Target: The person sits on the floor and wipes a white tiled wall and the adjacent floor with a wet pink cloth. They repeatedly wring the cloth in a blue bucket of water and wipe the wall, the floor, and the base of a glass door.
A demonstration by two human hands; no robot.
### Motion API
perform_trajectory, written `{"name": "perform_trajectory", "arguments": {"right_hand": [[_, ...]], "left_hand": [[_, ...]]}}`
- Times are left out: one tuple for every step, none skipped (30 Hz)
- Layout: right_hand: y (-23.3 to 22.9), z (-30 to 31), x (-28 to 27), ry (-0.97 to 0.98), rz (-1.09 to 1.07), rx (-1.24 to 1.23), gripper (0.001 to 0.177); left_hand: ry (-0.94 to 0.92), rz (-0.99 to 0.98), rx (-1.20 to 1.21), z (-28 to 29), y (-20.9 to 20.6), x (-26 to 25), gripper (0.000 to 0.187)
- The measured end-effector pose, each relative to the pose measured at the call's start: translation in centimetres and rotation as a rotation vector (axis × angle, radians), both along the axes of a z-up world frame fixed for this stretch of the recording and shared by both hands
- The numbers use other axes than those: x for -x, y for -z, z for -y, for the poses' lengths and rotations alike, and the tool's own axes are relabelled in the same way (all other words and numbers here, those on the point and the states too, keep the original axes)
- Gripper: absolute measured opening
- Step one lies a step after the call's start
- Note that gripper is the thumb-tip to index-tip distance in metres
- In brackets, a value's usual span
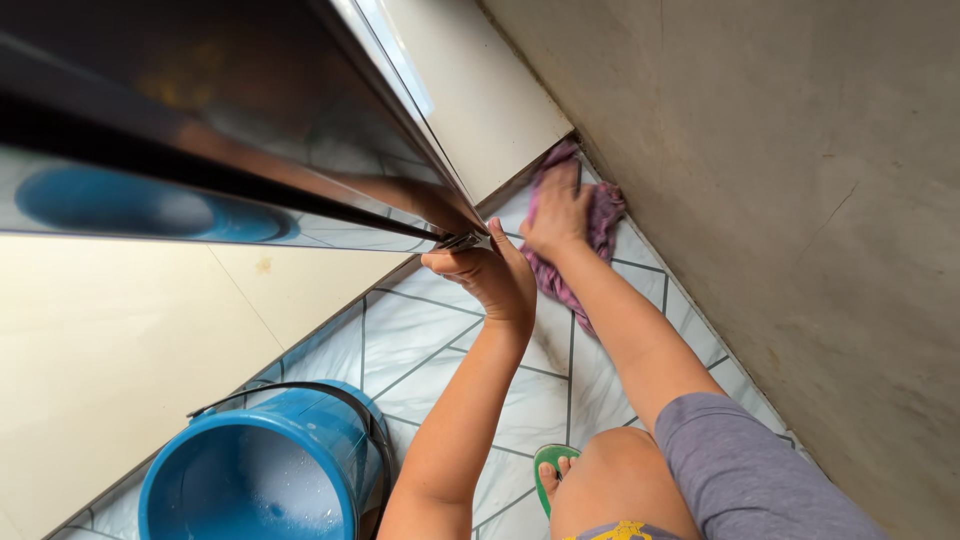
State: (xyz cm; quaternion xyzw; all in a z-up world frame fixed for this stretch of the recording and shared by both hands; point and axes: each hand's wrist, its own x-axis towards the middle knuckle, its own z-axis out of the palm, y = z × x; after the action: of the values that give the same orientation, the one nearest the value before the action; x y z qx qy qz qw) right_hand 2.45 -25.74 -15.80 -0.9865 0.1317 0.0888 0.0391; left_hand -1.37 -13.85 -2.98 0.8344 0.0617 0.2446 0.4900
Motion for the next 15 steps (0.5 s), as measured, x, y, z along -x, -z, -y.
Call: {"name": "perform_trajectory", "arguments": {"right_hand": [[0.7, -0.3, 0.7, -0.091, 0.008, -0.052, 0.100], [1.5, -0.4, 1.1, -0.183, 0.017, -0.104, 0.102], [2.3, 0.2, 1.1, -0.159, 0.042, -0.061, 0.094], [3.0, 1.1, 1.1, -0.135, 0.066, -0.018, 0.086], [3.8, 1.7, 0.9, -0.113, 0.093, 0.026, 0.078], [4.6, 1.6, 0.4, -0.035, 0.093, 0.076, 0.084], [5.7, 1.4, 0.1, 0.037, 0.071, 0.119, 0.081], [7.0, 1.0, -0.4, 0.071, 0.072, 0.163, 0.077], [8.5, 0.9, -0.7, 0.045, 0.106, 0.238, 0.074], [9.9, 1.2, -0.8, -0.035, 0.169, 0.344, 0.070], [10.9, 1.8, -0.3, -0.136, 0.247, 0.446, 0.067], [11.6, 2.5, 0.3, -0.202, 0.305, 0.486, 0.064], [12.1, 3.2, 0.6, -0.241, 0.345, 0.470, 0.060], [12.3, 3.7, 0.7, -0.220, 0.361, 0.402, 0.062], [12.4, 4.0, 1.1, -0.157, 0.295, 0.368, 0.068]], "left_hand": [[0.006, 0.015, 0.006, 0.1, 0.1, 0.0, 0.063], [0.002, 0.030, 0.012, 0.3, 0.2, 0.0, 0.066], [-0.007, 0.046, 0.018, 0.7, 0.1, -0.2, 0.069], [-0.017, 0.063, 0.023, 1.0, 0.0, -0.3, 0.072], [-0.021, 0.093, -0.014, 1.3, -0.2, -0.4, 0.070], [-0.026, 0.124, -0.052, 1.7, -0.5, -0.4, 0.069], [-0.025, 0.150, -0.094, 1.7, -0.8, -0.3, 0.068], [0.004, 0.175, -0.109, 1.6, -1.1, -0.4, 0.067], [0.034, 0.199, -0.118, 1.8, -1.4, -0.4, 0.066], [0.063, 0.223, -0.127, 2.1, -1.7, -0.4, 0.065], [0.045, 0.225, -0.113, 2.5, -2.0, -0.4, 0.066], [0.026, 0.227, -0.100, 3.1, -2.2, -0.3, 0.066], [0.009, 0.235, -0.089, 3.4, -2.3, -0.6, 0.067], [-0.014, 0.232, -0.073, 3.8, -2.4, -1.0, 0.068], [-0.034, 0.218, -0.060, 4.1, -2.3, -0.9, 0.070]]}}
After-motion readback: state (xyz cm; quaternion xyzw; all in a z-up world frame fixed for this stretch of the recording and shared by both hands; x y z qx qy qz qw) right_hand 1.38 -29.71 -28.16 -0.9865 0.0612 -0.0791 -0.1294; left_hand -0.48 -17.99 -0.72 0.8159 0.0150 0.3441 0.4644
